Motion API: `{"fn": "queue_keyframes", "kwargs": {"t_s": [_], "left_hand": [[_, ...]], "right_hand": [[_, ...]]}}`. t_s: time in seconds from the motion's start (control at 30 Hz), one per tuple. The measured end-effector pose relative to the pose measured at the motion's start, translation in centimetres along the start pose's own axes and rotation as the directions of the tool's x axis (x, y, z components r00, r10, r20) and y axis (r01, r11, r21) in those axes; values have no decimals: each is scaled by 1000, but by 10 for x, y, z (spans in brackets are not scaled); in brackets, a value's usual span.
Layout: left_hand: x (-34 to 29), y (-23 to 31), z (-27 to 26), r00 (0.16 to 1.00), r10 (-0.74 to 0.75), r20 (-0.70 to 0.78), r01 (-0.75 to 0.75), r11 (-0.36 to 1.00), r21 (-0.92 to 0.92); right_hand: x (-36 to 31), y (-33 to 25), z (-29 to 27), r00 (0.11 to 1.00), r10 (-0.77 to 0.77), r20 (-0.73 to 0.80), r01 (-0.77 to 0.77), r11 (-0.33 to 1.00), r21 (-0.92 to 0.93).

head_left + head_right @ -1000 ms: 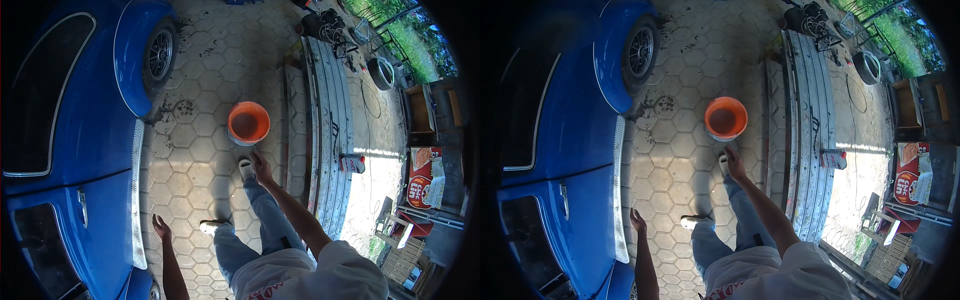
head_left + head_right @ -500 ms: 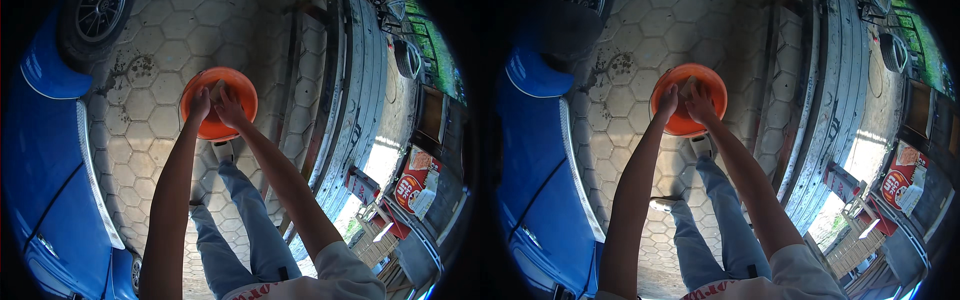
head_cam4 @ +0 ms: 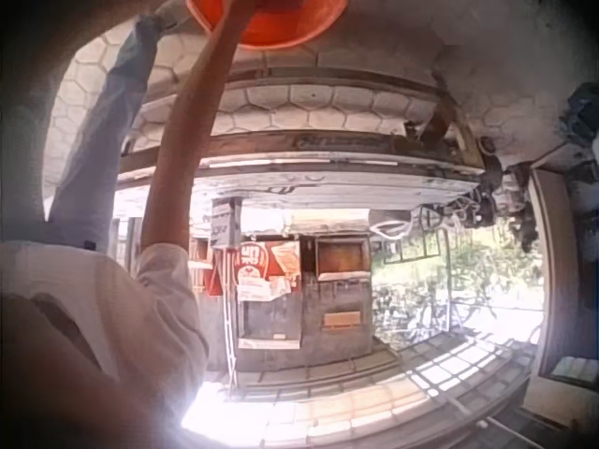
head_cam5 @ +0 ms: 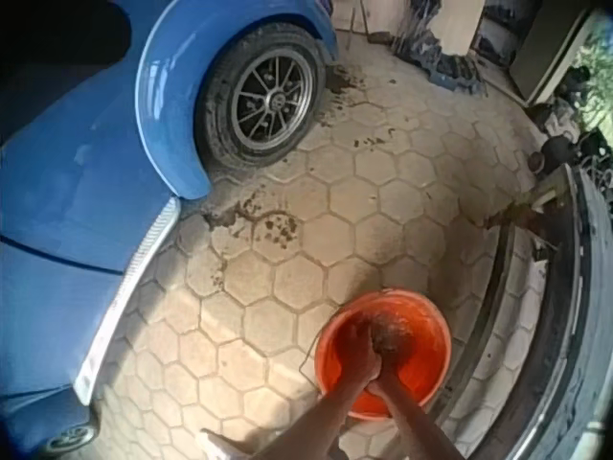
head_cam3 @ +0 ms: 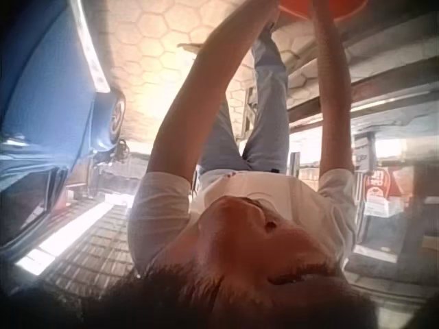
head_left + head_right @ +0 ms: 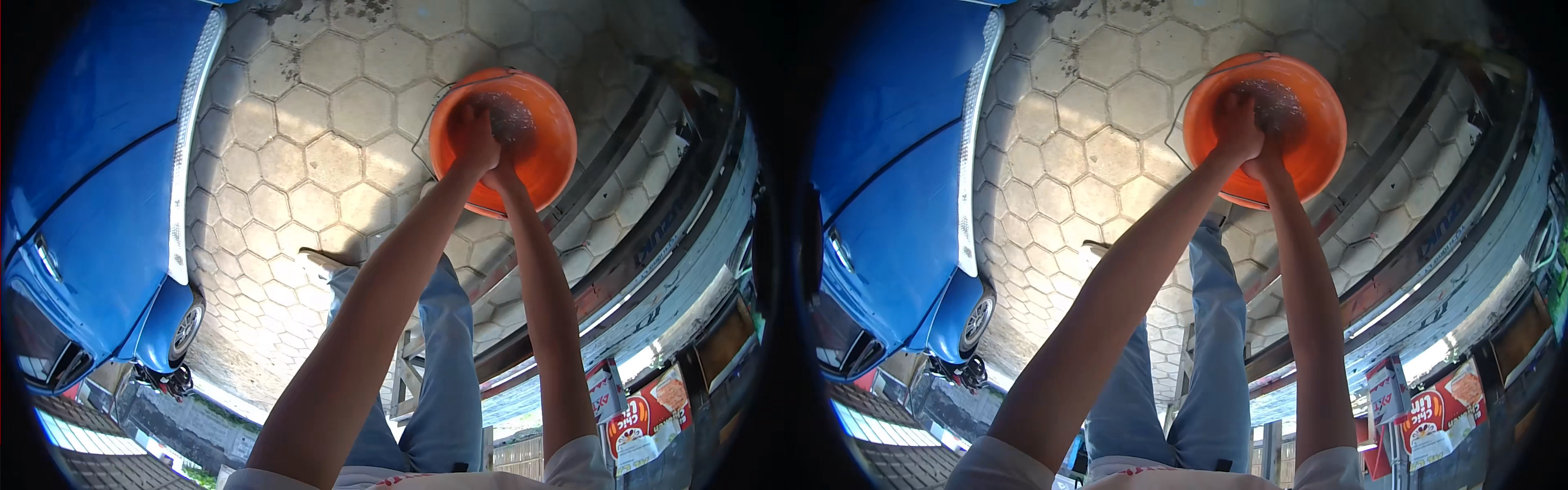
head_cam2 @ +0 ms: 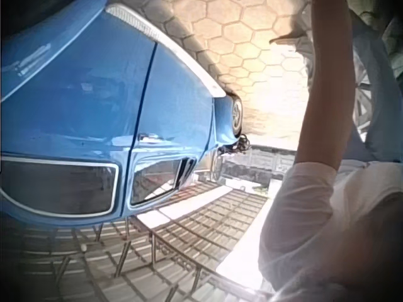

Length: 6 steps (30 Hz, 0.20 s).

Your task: The person sands the exterior panels of a car using sandpaper, repeatedly dipping the sandpaper into a bucket of water.

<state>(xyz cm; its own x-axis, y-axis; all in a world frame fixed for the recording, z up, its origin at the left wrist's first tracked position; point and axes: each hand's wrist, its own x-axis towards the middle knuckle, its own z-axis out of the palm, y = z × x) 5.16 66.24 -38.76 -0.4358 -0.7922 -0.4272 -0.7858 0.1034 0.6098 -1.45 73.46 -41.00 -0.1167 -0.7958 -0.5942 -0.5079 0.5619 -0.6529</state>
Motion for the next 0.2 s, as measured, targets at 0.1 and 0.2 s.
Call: {"fn": "queue_keyframes", "kwargs": {"t_s": [0.1,0.2], "left_hand": [[1,-17,-18,973,-207,103,229,930,-286],[7,9,-44,875,-318,366,459,786,-415]], "right_hand": [[1,-19,4,999,-34,1,33,999,14],[30,-52,-14,903,428,-46,-430,892,-140]]}}
